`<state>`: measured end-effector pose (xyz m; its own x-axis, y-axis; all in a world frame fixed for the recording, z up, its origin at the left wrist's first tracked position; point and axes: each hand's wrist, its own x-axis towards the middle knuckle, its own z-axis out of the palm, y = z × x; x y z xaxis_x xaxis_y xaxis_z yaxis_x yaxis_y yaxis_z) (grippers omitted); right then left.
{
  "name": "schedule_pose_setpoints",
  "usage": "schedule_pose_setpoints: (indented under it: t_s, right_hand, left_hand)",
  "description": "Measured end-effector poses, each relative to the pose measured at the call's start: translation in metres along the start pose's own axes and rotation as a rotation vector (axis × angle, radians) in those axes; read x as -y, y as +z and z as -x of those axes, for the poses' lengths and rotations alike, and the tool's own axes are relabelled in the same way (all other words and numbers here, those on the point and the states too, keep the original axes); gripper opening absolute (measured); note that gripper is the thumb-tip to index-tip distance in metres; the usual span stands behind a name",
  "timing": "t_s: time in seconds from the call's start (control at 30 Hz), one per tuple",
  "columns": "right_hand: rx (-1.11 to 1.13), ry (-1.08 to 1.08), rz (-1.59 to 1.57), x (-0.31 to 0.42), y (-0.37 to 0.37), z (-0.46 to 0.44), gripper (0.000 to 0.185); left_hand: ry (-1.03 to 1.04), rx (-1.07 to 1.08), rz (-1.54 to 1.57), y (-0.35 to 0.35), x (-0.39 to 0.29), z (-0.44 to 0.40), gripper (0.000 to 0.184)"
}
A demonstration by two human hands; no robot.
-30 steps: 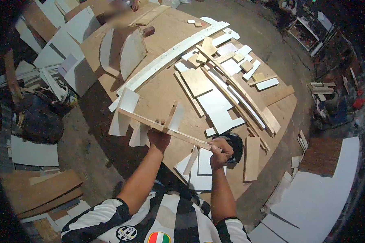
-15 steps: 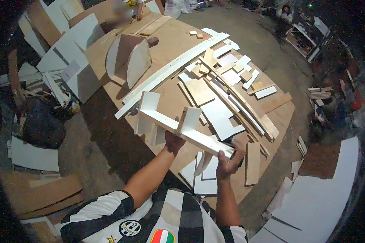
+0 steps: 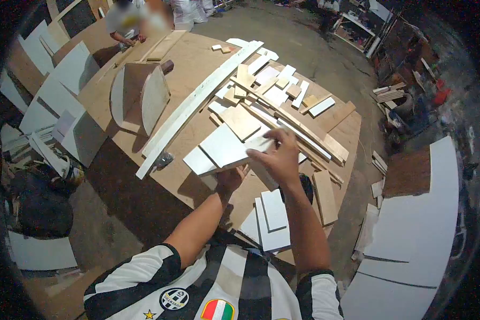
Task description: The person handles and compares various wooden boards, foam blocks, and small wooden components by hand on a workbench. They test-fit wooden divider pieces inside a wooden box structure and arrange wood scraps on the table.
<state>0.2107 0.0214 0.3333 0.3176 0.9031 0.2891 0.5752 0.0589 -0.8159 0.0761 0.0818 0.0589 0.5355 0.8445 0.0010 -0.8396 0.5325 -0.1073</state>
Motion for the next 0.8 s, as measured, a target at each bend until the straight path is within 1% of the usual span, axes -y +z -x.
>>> schedule_pose_setpoints:
  t_s: [0.03,0.07,0.1,0.13,0.17,0.2,0.23,0.27,0.3,0.33,0.37,0.4,0.43,0.5,0.53,0.6,0.63,0.7,0.73,0.77,0.8]
  right_hand:
    - [0.037,-0.075,0.059,0.013,0.007,-0.005,0.055]
    - [0.026,-0.075,0.060,0.026,0.015,-0.009,0.055]
    - [0.087,-0.069,0.092,0.038,0.023,-0.011,0.056]
    - [0.152,-0.062,0.123,0.046,0.030,-0.014,0.057]
    - [0.147,-0.060,0.121,0.049,0.038,-0.017,0.057]
    - [0.165,-0.079,0.143,0.051,0.045,-0.021,0.056]
    - [0.184,-0.097,0.165,0.054,0.052,-0.025,0.056]
    - [0.242,-0.094,0.162,0.059,0.055,-0.031,0.059]
    - [0.237,-0.092,0.159,0.060,0.063,-0.035,0.059]
    - [0.259,-0.106,0.153,0.058,0.072,-0.038,0.063]
    - [0.282,-0.121,0.145,0.059,0.081,-0.040,0.067]
    - [0.323,-0.115,0.165,0.064,0.087,-0.042,0.070]
    - [0.405,-0.070,0.224,0.076,0.090,-0.042,0.078]
    - [0.372,-0.154,0.289,0.084,0.104,-0.037,0.083]
    - [0.366,-0.152,0.287,0.083,0.107,-0.036,0.083]
    - [0.375,-0.148,0.276,0.082,0.113,-0.035,0.086]
    - [0.371,-0.144,0.277,0.085,0.112,-0.034,0.086]
    - [0.449,-0.047,0.275,0.091,0.103,-0.029,0.084]
    - [0.465,-0.050,0.318,0.092,0.100,-0.026,0.091]
    - [0.458,-0.046,0.321,0.087,0.100,-0.022,0.091]
    - [0.439,-0.088,0.234,0.082,0.102,-0.018,0.097]
  left_hand:
    - [-0.068,-0.082,-0.059,0.007,-0.002,0.004,0.078]
    - [-0.090,-0.275,-0.327,0.014,-0.002,0.008,0.081]
    - [-0.098,-0.273,-0.329,0.014,-0.006,0.014,0.081]
    - [-0.224,-0.282,-0.547,0.013,-0.013,0.026,0.081]
    - [-0.350,-0.287,-0.767,0.012,-0.023,0.035,0.080]
    - [-0.413,-0.317,-0.811,0.020,-0.030,0.044,0.076]
    - [-0.416,-0.318,-0.813,0.025,-0.042,0.053,0.076]
    - [-0.524,-0.315,-0.877,0.030,-0.056,0.063,0.069]
    - [-0.632,-0.309,-0.944,0.033,-0.073,0.072,0.063]
    - [-0.612,-0.293,-0.919,0.025,-0.088,0.084,0.055]
    - [-0.614,-0.294,-0.922,0.018,-0.107,0.089,0.055]
    - [-0.509,-0.408,-0.987,0.015,-0.127,0.092,0.048]
    - [-0.399,-0.520,-1.048,0.018,-0.144,0.095,0.041]
    - [-0.066,-0.500,-0.796,0.030,-0.175,0.097,0.041]
    - [-0.069,-0.498,-0.801,0.052,-0.178,0.093,0.041]
    - [0.043,-0.596,-0.863,0.104,-0.182,0.087,0.043]
    - [0.037,-0.595,-0.864,0.104,-0.186,0.082,0.043]
    - [0.019,-0.480,-1.153,0.108,-0.191,0.077,0.047]
    - [0.019,-0.489,-1.192,0.111,-0.189,0.074,0.051]
    - [0.013,-0.483,-1.194,0.113,-0.186,0.073,0.051]
    - [-0.004,-0.493,-1.272,0.119,-0.182,0.073,0.051]
